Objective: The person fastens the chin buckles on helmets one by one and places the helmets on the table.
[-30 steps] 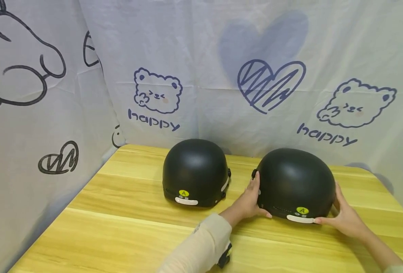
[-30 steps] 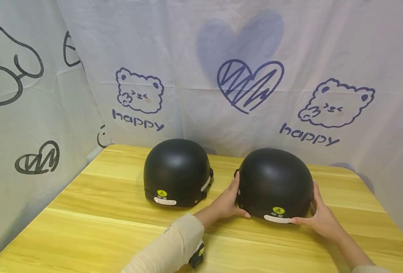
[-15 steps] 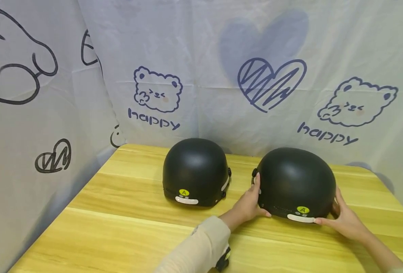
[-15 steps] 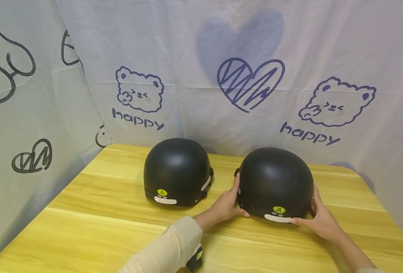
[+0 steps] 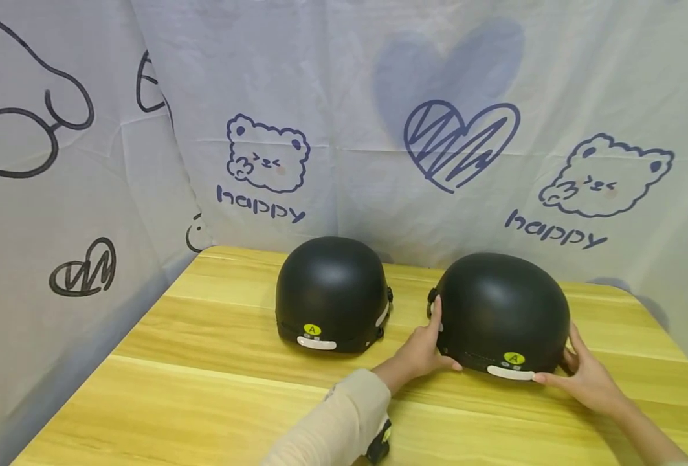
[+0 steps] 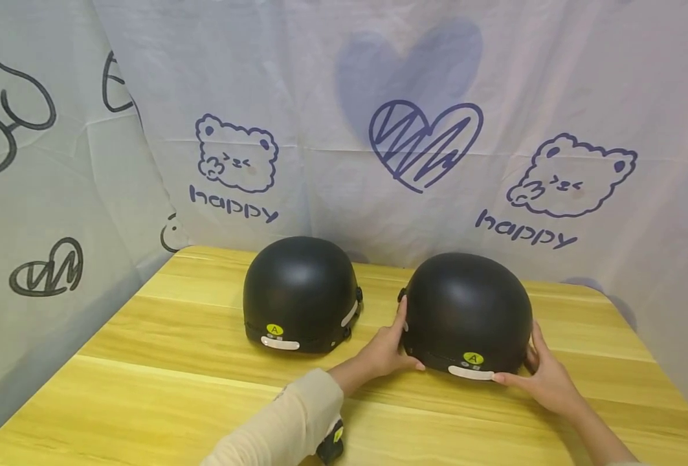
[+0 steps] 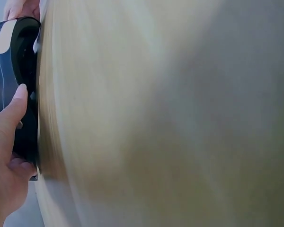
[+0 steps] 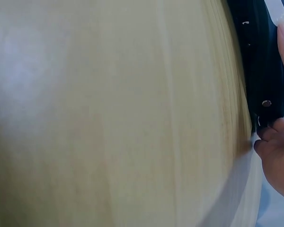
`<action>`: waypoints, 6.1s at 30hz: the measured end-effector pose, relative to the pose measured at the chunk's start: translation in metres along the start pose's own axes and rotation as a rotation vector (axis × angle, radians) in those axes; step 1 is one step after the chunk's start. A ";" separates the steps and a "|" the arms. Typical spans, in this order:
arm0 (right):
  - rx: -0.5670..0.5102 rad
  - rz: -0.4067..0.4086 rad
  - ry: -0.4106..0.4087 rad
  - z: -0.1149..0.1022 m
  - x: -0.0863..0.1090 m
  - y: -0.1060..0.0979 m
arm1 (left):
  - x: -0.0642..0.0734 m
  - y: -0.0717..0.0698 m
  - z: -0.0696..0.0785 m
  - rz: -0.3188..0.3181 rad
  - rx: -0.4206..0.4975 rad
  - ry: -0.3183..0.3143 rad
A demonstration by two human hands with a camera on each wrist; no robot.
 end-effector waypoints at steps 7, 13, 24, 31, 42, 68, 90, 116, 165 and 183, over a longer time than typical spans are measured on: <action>-0.012 -0.003 0.037 -0.003 0.003 -0.003 | 0.000 -0.007 0.001 0.011 0.029 0.033; 0.024 -0.005 0.017 -0.008 0.005 -0.011 | 0.001 -0.018 0.005 -0.014 0.032 0.029; 0.106 0.022 -0.010 -0.021 0.007 -0.024 | 0.000 -0.037 0.007 -0.049 0.067 0.038; 0.158 0.019 -0.023 -0.029 0.012 -0.031 | 0.002 -0.046 0.010 -0.065 0.116 0.014; 0.200 0.057 -0.049 -0.051 0.009 -0.049 | 0.003 -0.067 0.015 -0.075 0.162 0.004; 0.146 0.177 -0.102 -0.095 0.001 -0.062 | 0.002 -0.102 0.020 -0.095 0.272 -0.131; -0.038 0.208 -0.120 -0.081 -0.005 -0.068 | -0.001 -0.118 0.039 -0.101 0.196 -0.197; -0.127 0.202 0.004 -0.095 -0.010 -0.069 | 0.005 -0.119 0.029 -0.076 0.331 -0.191; -0.119 0.145 -0.153 -0.115 -0.022 -0.063 | -0.011 -0.084 -0.001 0.138 0.675 -0.164; -0.171 0.290 -0.118 -0.112 -0.033 -0.062 | 0.025 -0.075 0.021 0.454 -0.087 0.460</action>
Point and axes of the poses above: each hand's wrist, its own x-axis away from the middle knuckle, its own y-axis out of the palm, z = x × y, the point moved 5 cm from there along -x, towards the middle knuckle, and after that the axes turned 2 degrees about -x, right-handed, at the moved point
